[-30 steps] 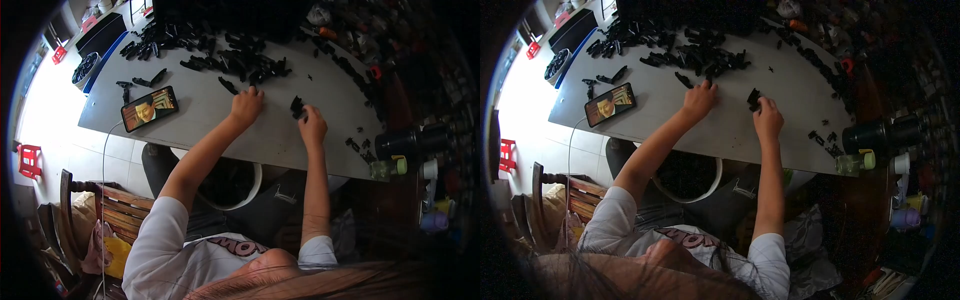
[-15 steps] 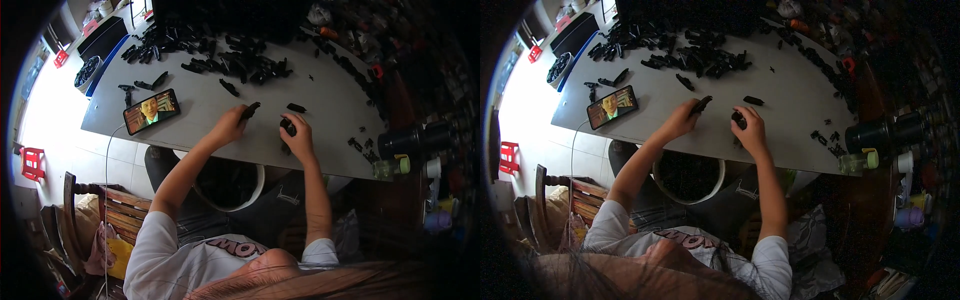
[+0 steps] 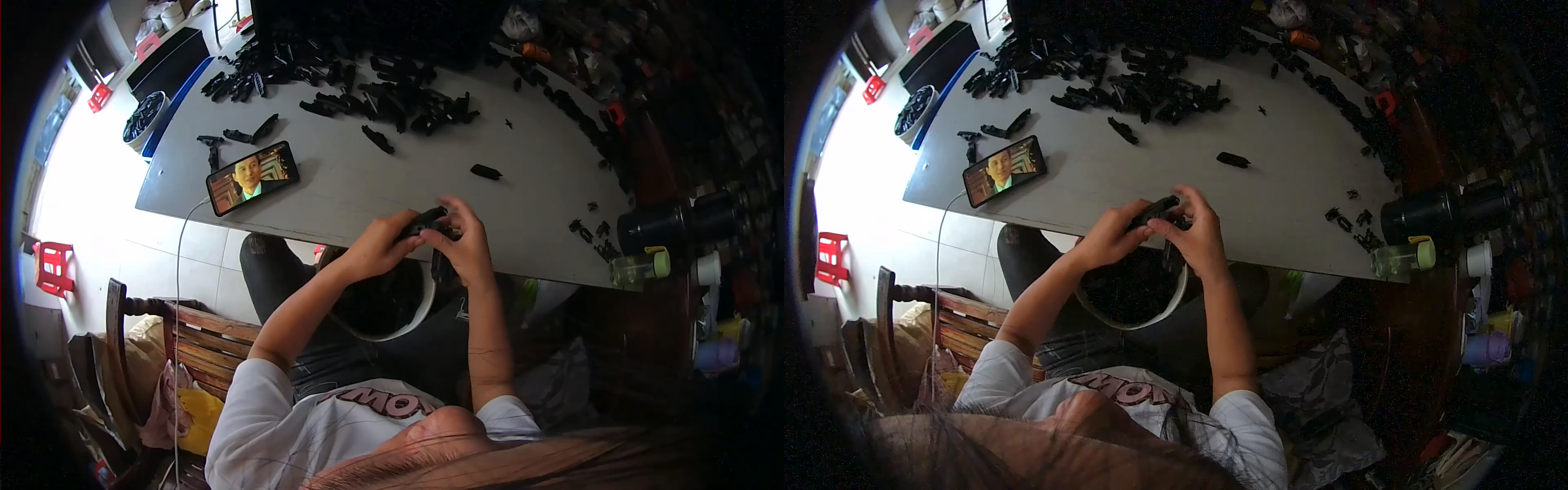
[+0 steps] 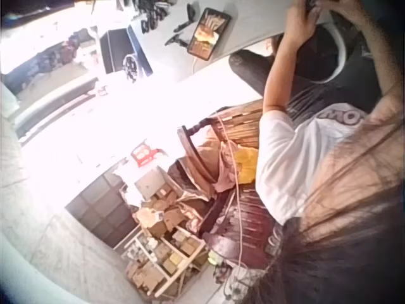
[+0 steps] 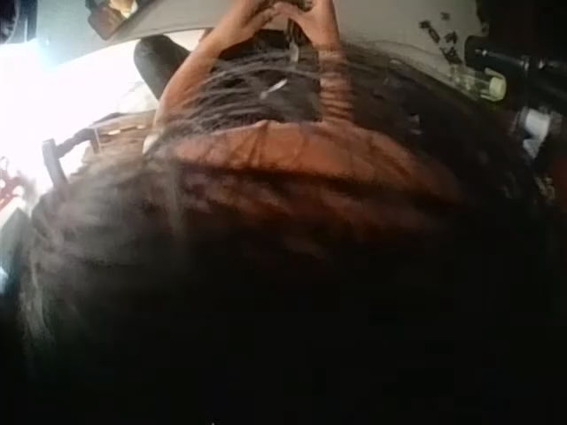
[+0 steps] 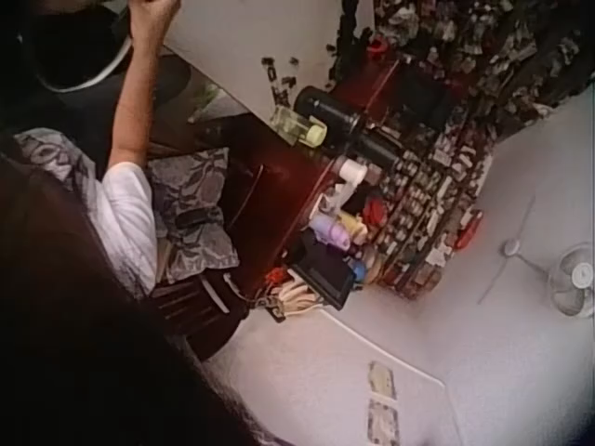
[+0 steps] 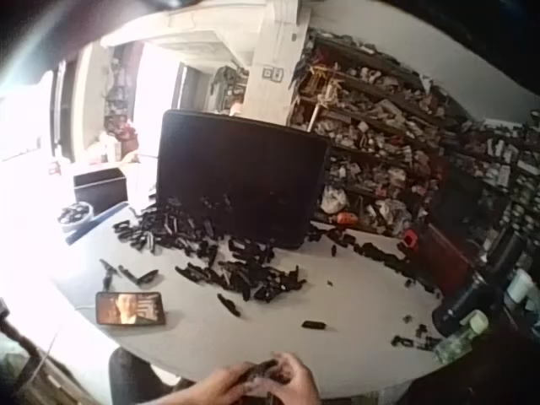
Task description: Assembling small black plastic components by hand on a table.
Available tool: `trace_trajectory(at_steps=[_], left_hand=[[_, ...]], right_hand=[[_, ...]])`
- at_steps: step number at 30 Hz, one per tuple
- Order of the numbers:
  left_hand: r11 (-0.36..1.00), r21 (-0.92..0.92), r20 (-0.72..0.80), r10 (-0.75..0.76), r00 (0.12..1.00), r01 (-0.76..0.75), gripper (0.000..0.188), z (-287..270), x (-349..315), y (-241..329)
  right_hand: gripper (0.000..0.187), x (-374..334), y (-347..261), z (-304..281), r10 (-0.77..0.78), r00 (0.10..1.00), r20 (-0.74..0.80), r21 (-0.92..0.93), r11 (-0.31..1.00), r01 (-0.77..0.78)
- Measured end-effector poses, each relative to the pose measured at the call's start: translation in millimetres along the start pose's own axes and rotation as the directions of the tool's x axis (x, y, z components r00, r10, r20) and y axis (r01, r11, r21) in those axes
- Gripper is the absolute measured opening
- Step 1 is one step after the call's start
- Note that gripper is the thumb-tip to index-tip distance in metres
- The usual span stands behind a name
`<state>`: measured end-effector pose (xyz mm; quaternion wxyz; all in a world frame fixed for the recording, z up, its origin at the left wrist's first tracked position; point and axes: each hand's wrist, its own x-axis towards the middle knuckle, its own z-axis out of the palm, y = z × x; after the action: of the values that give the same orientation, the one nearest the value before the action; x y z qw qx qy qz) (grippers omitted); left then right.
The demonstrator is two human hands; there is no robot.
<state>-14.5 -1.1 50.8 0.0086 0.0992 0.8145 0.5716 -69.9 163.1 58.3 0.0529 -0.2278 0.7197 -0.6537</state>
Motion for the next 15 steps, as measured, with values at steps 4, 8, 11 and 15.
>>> trace_trajectory(at_steps=[4,8,11,15], left_hand=[[0.995,0.078,0.006,0.065,0.998,-0.066,0.025,9.4,-19.0,-12.5],[0.960,0.200,0.018,0.197,0.980,-0.197,0.029,4.7,-32.1,-28.3],[0.901,0.332,0.068,0.274,0.959,-0.281,0.029,-22.6,-9.2,-45.2],[0.606,0.795,-0.271,0.323,0.907,0.022,0.035,-55.3,58.9,-65.2]], right_hand=[[0.026,-21.7,14.8,1.0,0.183,0.973,0.144,0.159,0.966,-0.205],[0.021,-53.0,28.8,6.5,0.216,0.962,0.169,0.057,0.972,-0.228],[0.024,-58.7,37.6,14.0,0.151,0.958,0.245,0.126,0.974,-0.186],[0.025,-1.0,42.8,-19.8,0.086,0.994,-0.064,-0.376,0.921,-0.104]])
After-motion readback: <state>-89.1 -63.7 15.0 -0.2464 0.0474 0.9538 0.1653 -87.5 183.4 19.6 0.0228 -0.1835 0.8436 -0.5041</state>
